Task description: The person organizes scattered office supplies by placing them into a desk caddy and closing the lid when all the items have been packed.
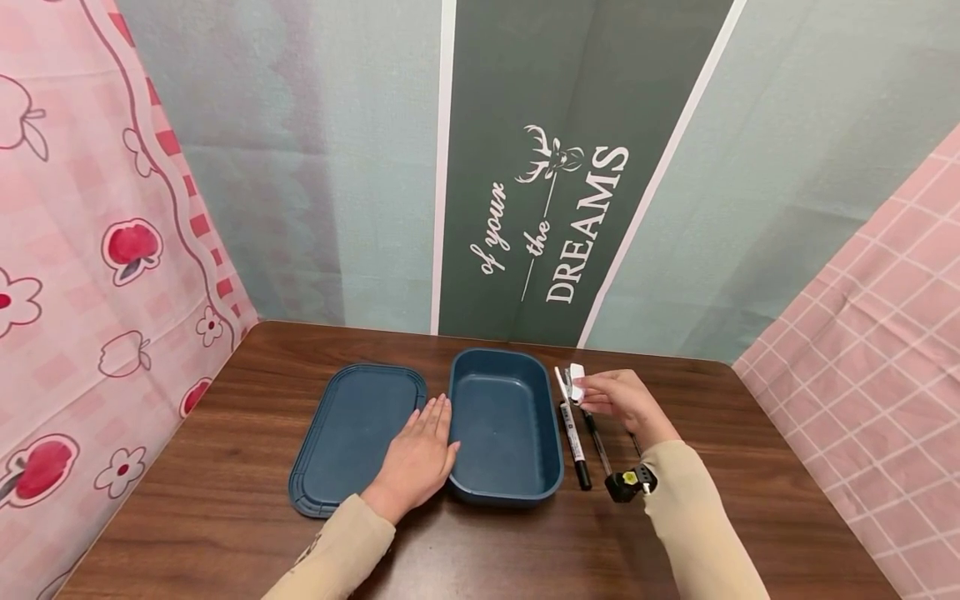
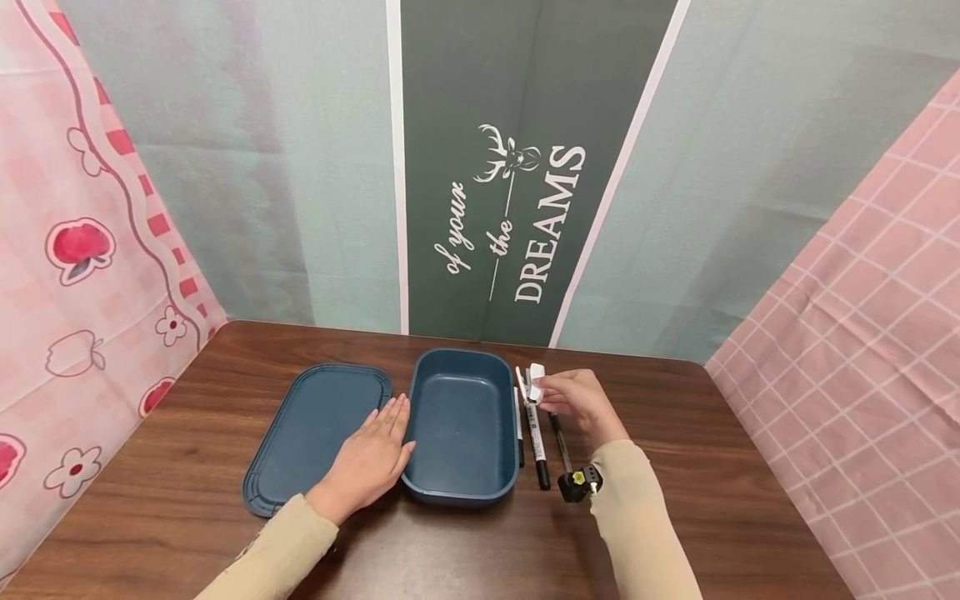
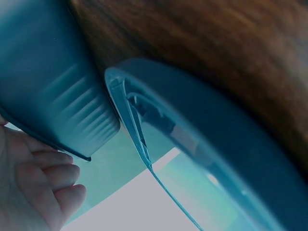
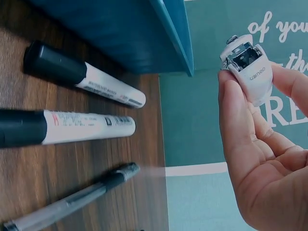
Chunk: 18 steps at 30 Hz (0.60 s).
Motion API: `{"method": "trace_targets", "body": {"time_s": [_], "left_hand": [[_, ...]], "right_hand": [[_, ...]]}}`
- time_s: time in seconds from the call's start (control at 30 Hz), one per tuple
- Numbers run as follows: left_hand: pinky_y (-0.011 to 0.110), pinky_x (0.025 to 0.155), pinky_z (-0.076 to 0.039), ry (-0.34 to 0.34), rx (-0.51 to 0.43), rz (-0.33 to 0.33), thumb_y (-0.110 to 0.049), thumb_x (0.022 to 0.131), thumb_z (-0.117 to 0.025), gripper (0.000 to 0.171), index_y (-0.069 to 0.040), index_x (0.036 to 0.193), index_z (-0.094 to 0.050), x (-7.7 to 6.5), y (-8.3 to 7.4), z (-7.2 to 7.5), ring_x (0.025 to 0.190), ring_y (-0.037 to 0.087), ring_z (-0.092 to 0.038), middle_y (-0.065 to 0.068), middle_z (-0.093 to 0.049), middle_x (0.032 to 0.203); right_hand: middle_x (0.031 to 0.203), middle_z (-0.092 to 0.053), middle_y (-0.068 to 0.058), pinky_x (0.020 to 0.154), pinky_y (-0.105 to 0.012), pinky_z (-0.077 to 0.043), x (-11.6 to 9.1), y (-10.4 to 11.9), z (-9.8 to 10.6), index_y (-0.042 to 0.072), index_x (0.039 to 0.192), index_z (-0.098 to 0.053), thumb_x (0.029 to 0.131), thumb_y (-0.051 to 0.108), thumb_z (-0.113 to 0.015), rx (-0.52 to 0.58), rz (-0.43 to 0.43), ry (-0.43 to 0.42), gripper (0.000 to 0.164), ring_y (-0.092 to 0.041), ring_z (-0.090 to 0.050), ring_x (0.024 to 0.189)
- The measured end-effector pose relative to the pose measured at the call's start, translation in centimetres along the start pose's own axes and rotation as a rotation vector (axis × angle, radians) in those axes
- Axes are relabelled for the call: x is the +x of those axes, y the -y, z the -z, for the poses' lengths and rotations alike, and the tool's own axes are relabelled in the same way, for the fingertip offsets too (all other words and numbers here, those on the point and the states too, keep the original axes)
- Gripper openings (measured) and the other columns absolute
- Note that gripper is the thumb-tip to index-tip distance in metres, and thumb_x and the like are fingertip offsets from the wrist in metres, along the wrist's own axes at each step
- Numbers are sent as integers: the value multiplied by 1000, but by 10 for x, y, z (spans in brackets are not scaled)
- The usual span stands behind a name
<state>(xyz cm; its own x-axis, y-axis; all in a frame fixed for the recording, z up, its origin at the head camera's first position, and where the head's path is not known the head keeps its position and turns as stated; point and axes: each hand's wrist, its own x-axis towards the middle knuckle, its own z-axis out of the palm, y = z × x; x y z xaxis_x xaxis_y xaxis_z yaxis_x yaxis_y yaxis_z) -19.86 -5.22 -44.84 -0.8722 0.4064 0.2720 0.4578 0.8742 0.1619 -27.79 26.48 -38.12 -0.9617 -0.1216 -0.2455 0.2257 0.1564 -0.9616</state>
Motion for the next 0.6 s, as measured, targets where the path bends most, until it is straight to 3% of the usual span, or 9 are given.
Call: {"method": "trace_targets", "body": {"time_s": [0.4,0.6], "left_hand": [[42,108,-32,-15,8,-6,-30,97,-49,57,10,138,-39,0,0,-1,134,31,-36,22,-38,144],[42,108,-32,-15,9,-4,-29,97,-49,58,9,138,-39,1,0,0,134,31,-36,22,-37,144]], "right_hand": [[73,-63,-5,68,-27,-56,10,-1,-19,-10,96,-63,85,8,-65,-35,45,42,21,-12,-64,65],[71,-63,-6,72,-31,-57,12,3,-29,-19,105,-58,87,7,-64,-70,29,30,32,-11,-63,63]]}}
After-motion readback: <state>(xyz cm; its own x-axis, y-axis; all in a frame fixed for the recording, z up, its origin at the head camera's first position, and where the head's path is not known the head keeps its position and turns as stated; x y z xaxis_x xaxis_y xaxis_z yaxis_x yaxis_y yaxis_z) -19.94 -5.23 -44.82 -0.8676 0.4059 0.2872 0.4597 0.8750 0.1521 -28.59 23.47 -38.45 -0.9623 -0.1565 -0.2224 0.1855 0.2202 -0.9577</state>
